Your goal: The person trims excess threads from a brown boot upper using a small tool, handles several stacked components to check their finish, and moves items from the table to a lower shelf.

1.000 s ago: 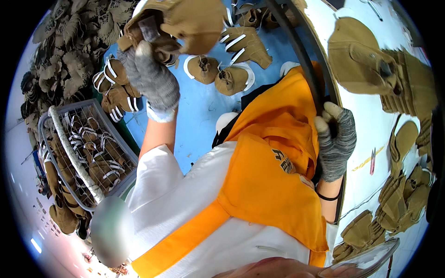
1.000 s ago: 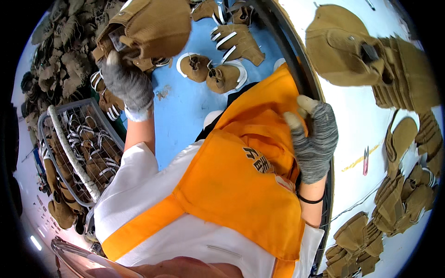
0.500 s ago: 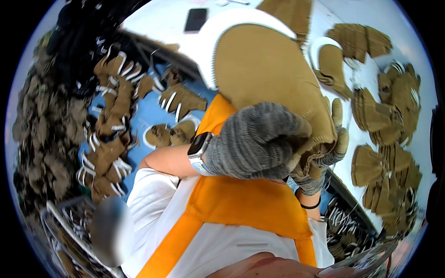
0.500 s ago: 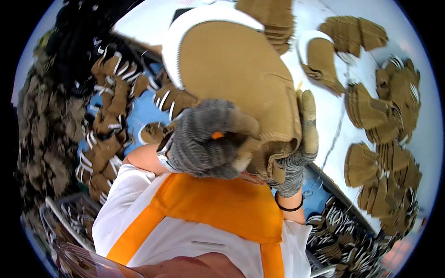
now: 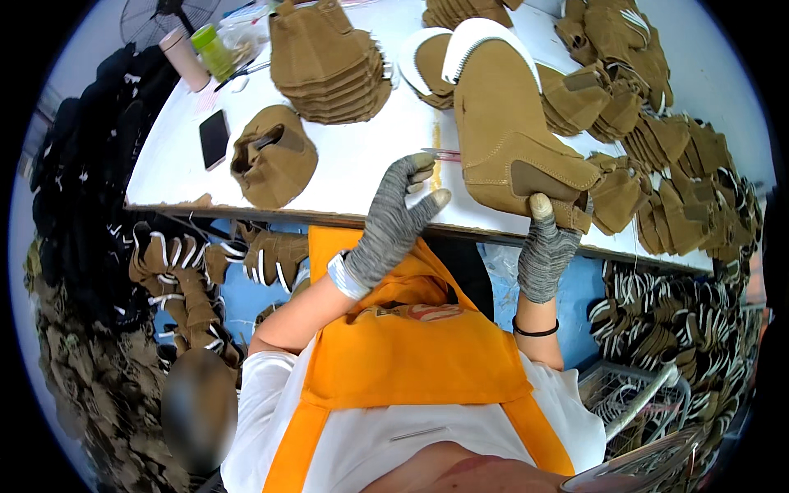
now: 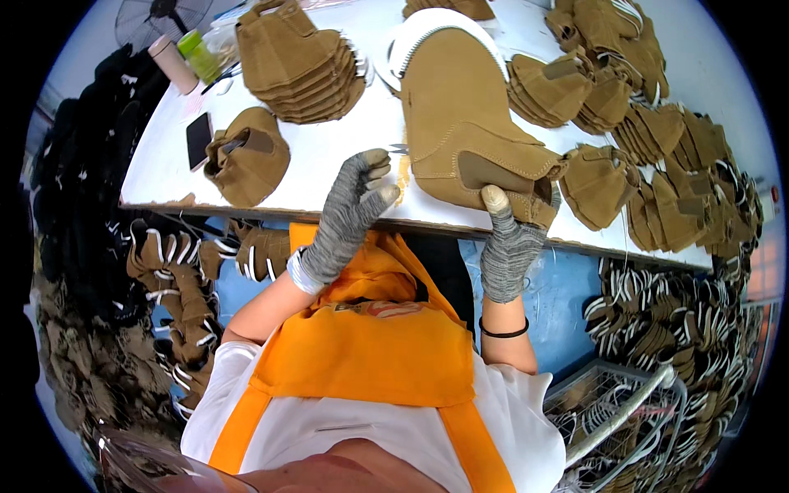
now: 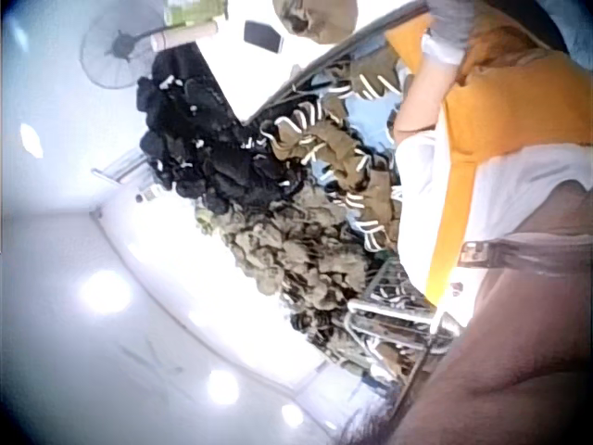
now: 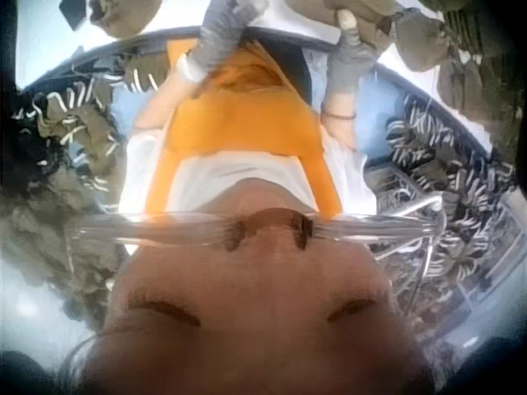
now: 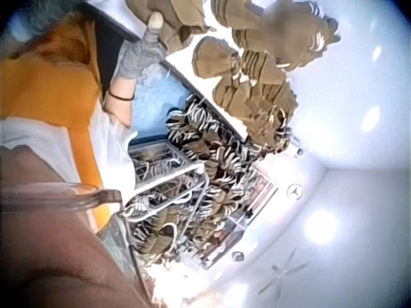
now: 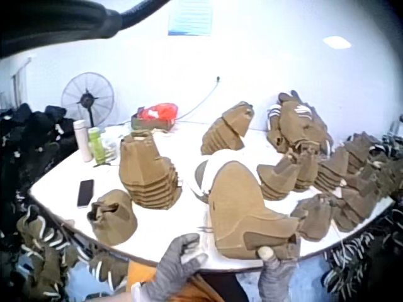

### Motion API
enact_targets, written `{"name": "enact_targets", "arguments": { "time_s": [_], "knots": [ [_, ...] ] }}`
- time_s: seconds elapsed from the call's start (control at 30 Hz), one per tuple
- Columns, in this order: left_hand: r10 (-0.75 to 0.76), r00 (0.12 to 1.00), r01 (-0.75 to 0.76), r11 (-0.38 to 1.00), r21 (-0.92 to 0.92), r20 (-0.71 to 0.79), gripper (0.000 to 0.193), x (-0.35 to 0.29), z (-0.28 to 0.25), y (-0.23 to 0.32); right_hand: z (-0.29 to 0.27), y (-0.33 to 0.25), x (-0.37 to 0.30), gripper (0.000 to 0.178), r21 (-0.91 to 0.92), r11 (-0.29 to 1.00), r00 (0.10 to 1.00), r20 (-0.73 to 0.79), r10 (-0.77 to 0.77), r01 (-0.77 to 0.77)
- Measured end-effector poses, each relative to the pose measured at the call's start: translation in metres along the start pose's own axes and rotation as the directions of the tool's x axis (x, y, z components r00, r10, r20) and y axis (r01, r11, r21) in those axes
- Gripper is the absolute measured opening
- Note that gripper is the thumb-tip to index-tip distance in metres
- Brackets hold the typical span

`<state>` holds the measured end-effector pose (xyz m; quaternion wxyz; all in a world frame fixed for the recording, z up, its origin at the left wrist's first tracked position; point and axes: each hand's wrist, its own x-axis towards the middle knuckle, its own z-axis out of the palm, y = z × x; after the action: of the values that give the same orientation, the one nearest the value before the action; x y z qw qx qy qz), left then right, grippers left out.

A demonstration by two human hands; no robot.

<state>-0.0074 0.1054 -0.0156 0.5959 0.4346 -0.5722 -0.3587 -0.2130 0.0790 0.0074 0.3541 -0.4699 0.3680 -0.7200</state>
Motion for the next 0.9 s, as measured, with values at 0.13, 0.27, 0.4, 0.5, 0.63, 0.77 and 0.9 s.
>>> {"name": "enact_targets", "arguments": {
  "time_s": [0.13, 0.27, 0.4, 0.5, 0.63, 0.77, 0.9],
  "knots": [
    [-0.123, 0.955, 0.233, 0.873, -0.428, 0.268, 0.064, 0.028, 0.018, -0.002, -0.002, 0.001, -0.001, 0.082, -0.036, 0.995, 0.995, -0.023, 0.093, -0.094],
    [-0.183, 0.913, 0.336, 0.845, -0.417, 0.365, 0.062, 0.04, 0.026, 0.002, 0.007, 0.0, 0.0, 0.086, -0.2, 0.97, 0.983, 0.091, 0.16, -0.139],
    [-0.147, 0.893, 0.362, 0.795, -0.487, 0.425, 0.072, 0.044, 0.026, -0.002, -0.049, 0.029, -0.013, 0.095, -0.598, 0.79, 0.955, 0.291, 0.058, 0.135],
    [-0.09, 0.863, 0.413, 0.692, -0.591, 0.498, 0.073, 0.051, 0.02, 0.003, -0.06, 0.042, -0.019, 0.081, -0.712, 0.529, 0.861, 0.504, -0.073, 0.462],
    [-0.04, 0.886, 0.348, 0.715, -0.607, 0.461, 0.077, 0.052, 0.009, -0.002, -0.038, 0.052, -0.026, 0.076, -0.606, 0.737, 0.919, 0.39, -0.052, 0.299],
    [-0.007, 0.895, 0.304, 0.742, -0.597, 0.447, 0.081, 0.06, -0.017, 0.006, -0.007, 0.055, -0.014, 0.069, -0.402, 0.91, 0.957, 0.291, 0.02, 0.104],
    [0.044, 0.955, 0.144, 0.794, -0.59, 0.292, 0.078, 0.054, -0.033, 0.004, 0.069, 0.026, 0.026, 0.061, -0.146, 0.975, 0.953, 0.278, -0.122, 0.167]
  ]
}}
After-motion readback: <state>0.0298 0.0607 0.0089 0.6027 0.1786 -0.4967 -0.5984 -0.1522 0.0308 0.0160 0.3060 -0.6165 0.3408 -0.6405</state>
